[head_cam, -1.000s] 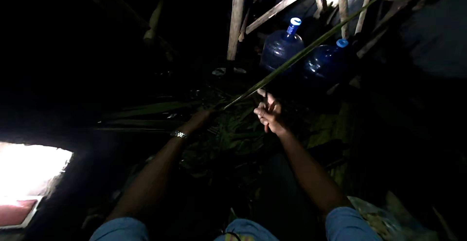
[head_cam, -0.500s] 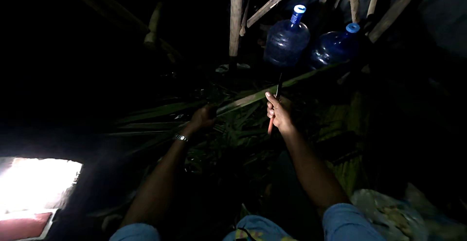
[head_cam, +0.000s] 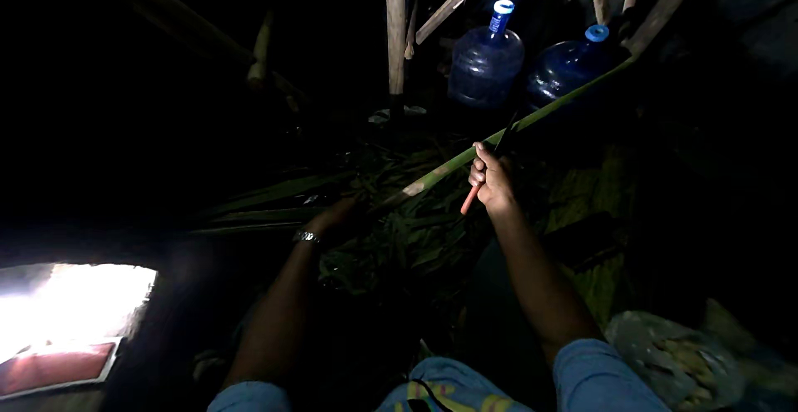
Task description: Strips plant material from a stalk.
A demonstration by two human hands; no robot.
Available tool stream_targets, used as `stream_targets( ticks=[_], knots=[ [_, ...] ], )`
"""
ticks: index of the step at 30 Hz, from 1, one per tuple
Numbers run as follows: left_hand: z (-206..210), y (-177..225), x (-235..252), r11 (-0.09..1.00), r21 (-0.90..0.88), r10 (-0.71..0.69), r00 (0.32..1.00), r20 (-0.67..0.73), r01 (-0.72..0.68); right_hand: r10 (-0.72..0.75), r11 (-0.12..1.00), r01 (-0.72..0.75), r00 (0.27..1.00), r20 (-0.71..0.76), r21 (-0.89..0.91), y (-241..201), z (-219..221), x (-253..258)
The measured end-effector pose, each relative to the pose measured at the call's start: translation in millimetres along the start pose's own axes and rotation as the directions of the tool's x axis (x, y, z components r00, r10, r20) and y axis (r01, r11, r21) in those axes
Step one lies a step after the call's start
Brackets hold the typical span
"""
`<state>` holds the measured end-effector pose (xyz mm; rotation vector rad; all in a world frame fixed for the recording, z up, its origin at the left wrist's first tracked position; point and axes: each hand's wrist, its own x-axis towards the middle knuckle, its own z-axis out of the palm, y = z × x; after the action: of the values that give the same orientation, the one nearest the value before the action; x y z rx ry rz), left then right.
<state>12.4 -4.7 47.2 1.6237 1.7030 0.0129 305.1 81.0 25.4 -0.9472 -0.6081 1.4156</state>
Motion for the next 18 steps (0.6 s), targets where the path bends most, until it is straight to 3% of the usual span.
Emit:
stream_targets(
  ticks=[2,5,9,12,14,18],
  knots=[
    [-2.6,4.6,-8.3,0.997,-0.071,-0.025,0.998,0.061,0.029,0.1,0.988,-0.097,0.995,0.014,-0.119,6.3,-0.3,-3.2],
    [8.2,-15.5,19.1,0.969,-0.19,0.177,0.98,0.094,-0.157,0.211,0.951,-0.187,0.975,0.074,-0.246,22.0,8.9,-11.0],
    [27.8,13.2,19.1,0.811,-0.517,0.308,0.951,-0.02,-0.273,0.315,0.882,-0.228,0.936,0.157,-0.412,38.8,25.8,-24.5],
    [50.2,11.7,43.6,0.597,-0.685,0.422,0.89,-0.174,-0.417,0.317,0.82,-0.111,0.905,0.285,-0.562,51.3,29.2,-31.5],
    [58.7,12.2,54.2,0.525,-0.691,0.393,0.862,-0.321,-0.497,0.309,0.767,0.016,0.867,0.39,-0.642,55.7,27.7,-33.4],
    [60.9,13.6,56.9,0.431,-0.73,0.279,0.848,-0.451,-0.53,0.3,0.759,0.169,0.766,0.569,-0.628,50.7,26.1,-34.7]
  ],
)
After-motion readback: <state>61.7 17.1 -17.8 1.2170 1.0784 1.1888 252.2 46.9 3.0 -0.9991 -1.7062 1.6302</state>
